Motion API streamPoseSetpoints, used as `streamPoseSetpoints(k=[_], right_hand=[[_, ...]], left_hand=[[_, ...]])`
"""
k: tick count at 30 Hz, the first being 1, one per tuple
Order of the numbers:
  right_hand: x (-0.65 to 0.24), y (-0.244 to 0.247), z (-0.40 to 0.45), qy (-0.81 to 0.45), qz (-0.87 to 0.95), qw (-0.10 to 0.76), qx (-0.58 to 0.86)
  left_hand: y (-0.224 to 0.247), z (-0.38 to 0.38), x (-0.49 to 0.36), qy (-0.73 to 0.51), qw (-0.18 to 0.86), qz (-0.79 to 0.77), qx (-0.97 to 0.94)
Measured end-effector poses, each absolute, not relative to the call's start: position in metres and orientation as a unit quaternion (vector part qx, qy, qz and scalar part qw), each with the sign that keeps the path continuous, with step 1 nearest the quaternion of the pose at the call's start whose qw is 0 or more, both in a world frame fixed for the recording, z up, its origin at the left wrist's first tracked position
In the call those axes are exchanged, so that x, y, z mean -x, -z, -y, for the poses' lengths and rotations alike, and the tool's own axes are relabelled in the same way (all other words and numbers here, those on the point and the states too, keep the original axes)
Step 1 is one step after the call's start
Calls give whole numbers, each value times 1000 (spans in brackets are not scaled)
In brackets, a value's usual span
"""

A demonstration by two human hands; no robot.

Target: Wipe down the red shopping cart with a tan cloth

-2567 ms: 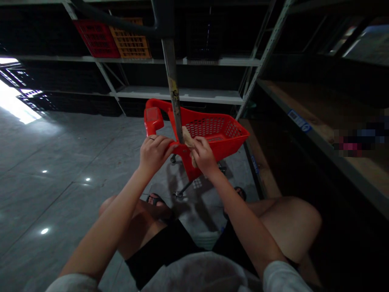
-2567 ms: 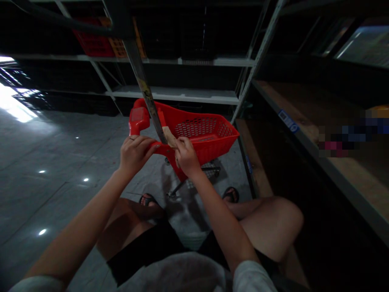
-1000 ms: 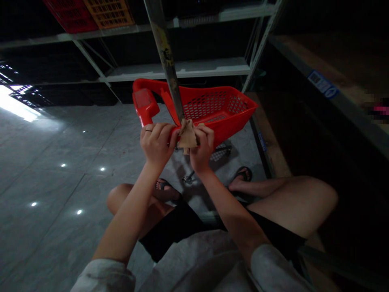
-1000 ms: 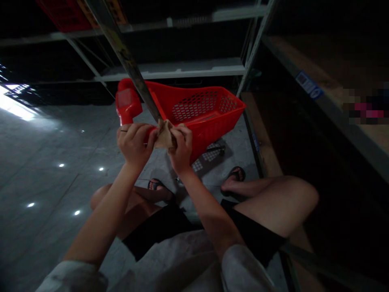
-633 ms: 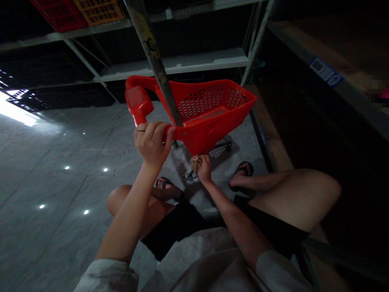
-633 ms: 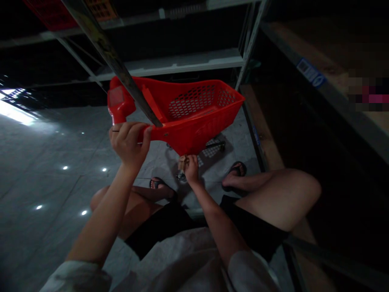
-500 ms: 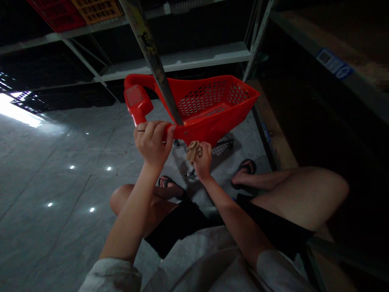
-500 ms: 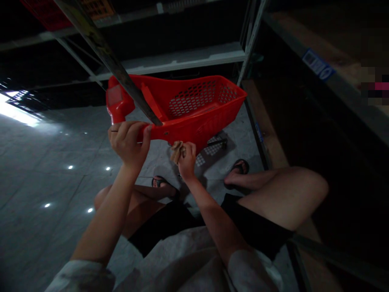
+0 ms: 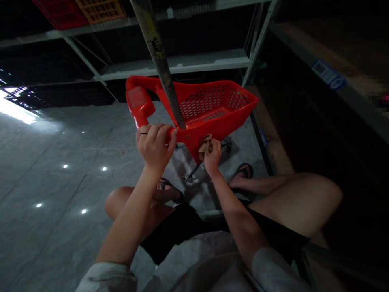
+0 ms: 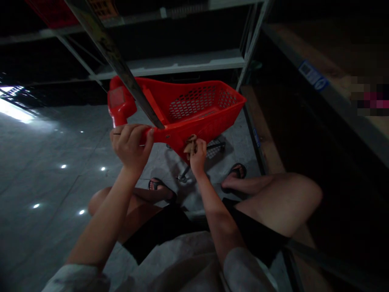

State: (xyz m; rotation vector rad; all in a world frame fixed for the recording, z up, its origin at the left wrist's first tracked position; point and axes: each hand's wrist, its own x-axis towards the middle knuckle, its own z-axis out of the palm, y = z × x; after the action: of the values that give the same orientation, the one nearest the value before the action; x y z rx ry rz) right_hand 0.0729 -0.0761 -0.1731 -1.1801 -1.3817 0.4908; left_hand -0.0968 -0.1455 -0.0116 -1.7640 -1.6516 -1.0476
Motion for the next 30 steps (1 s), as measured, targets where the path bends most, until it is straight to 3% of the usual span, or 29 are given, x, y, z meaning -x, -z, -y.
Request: streamPoseSetpoints(k=[5,9,15,24,30], right_hand=[[-77,130,49,-153,582,658,453],[-71,113,65,-137,616,663,402],[-70,133,75,-162,670,623,370],[-136,141,-28,-129,535,640,536],[-100,181,41,-210,615,564,510]], left_hand=[[11,147,94,390,259,597,652],[13,148,92,392,265,599,646],[15,148,95,410,268,598,635],[14,147,86,400,258,594,649],[15,143,71,392,294,602,631]])
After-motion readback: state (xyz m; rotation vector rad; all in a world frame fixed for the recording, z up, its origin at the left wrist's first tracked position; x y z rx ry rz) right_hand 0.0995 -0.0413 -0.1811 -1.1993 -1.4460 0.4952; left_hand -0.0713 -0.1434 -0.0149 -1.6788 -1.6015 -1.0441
